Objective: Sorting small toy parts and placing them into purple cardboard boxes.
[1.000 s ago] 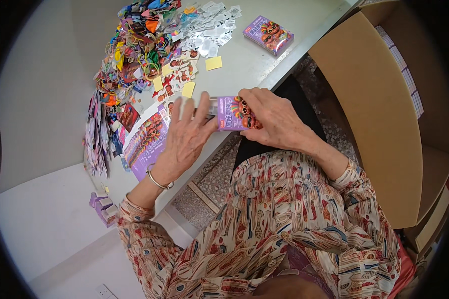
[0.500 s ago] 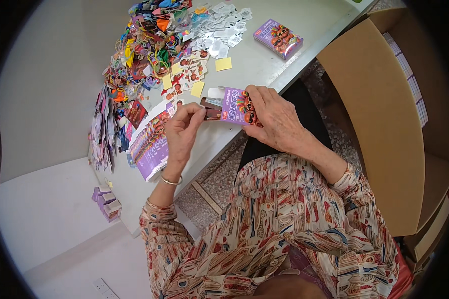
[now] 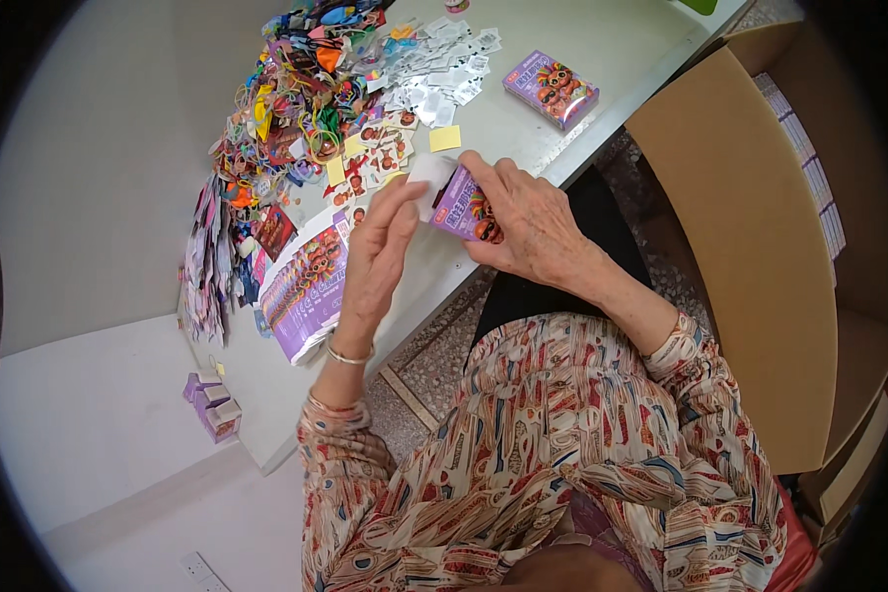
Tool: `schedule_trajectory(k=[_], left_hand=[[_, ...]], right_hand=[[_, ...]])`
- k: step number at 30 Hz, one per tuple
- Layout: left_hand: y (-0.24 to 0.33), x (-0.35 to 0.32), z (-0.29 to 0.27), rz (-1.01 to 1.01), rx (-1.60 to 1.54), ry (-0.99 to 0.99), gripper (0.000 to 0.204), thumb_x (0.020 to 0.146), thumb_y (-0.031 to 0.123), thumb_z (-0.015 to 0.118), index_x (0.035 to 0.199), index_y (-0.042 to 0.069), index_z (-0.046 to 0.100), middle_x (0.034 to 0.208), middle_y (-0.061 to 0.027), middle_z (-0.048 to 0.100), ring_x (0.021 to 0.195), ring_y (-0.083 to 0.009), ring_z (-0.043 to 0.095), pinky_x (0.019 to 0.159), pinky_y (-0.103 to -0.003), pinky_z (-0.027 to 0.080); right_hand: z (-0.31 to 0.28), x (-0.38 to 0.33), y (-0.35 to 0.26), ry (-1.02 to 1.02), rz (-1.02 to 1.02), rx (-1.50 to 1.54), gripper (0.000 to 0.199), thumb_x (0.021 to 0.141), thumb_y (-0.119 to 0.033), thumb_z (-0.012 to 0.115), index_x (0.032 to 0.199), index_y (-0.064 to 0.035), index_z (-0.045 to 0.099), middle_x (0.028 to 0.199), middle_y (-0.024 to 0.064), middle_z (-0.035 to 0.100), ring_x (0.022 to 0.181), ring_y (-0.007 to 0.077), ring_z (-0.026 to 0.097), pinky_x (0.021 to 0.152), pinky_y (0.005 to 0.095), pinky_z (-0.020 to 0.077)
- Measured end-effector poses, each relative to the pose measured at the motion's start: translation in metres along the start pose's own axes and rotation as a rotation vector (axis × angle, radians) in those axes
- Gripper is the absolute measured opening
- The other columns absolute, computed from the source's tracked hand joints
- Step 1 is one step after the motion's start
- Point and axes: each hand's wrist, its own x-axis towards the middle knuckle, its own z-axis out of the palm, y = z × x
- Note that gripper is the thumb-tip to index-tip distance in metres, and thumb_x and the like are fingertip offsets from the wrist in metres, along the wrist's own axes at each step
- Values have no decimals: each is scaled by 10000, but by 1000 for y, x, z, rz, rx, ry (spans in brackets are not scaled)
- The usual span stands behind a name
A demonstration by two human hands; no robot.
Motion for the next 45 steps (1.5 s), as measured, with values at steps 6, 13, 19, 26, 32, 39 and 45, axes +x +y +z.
schedule_trajectory(k=[6, 13, 19, 26, 32, 39, 45], left_hand=[[-1, -20, 41, -35, -400, 338, 450, 906, 16, 617, 1341, 22, 499, 1137, -45, 599, 960, -101, 570, 830, -231, 482], [-9, 0, 40, 16, -211, 369, 299, 876, 29, 661, 1170, -17, 641, 1147, -65, 618, 917, -100, 593, 795, -234, 489], [4, 4, 34, 292, 280, 395, 259, 841, 2, 665, 1098, -31, 655, 1172, -156, 619, 976, -238, 646, 793, -314, 519], [-1, 4, 33, 412, 538, 431, 270, 843, 4, 652, 1111, -27, 638, 1139, -166, 626, 961, -282, 640, 826, -328, 509], [2, 19, 20, 16, -130, 347, 245, 871, 50, 643, 1110, -6, 647, 1022, -100, 660, 889, -156, 623, 766, -267, 495], [12, 20, 26, -43, 51, 329, 229, 863, 93, 653, 1077, 12, 673, 870, -98, 684, 795, -105, 621, 680, -257, 487], [18, 19, 35, -20, 159, 424, 246, 873, 75, 625, 1103, 3, 671, 831, -138, 696, 693, -105, 625, 616, -264, 486]], right_hand=[[7, 4, 6, 135, -67, 57, 952, 667, -283, 777, 1440, -62, 267, 957, 167, 527, 817, 339, 616, 659, 425, 513], [-2, 14, 9, 97, -98, 113, 889, 632, -257, 808, 1354, -39, 336, 1055, 188, 555, 840, 358, 623, 688, 404, 523], [3, 27, 14, 42, -182, 100, 794, 632, -228, 790, 1277, -29, 370, 1008, 174, 517, 792, 382, 602, 675, 414, 510], [22, 25, 25, 120, -118, 311, 860, 655, -309, 787, 1320, 0, 339, 1064, 216, 564, 941, 405, 601, 813, 428, 502], [22, 30, 27, 9, -83, 346, 920, 633, -325, 815, 1327, 17, 316, 1052, 228, 564, 934, 402, 608, 803, 427, 505], [31, 28, 29, 110, -160, 328, 913, 619, -241, 807, 1343, 13, 312, 1051, 228, 563, 903, 397, 613, 774, 413, 506], [33, 27, 31, 141, -210, 309, 937, 611, -226, 801, 1354, 32, 291, 1098, 244, 545, 923, 406, 609, 773, 418, 512]])
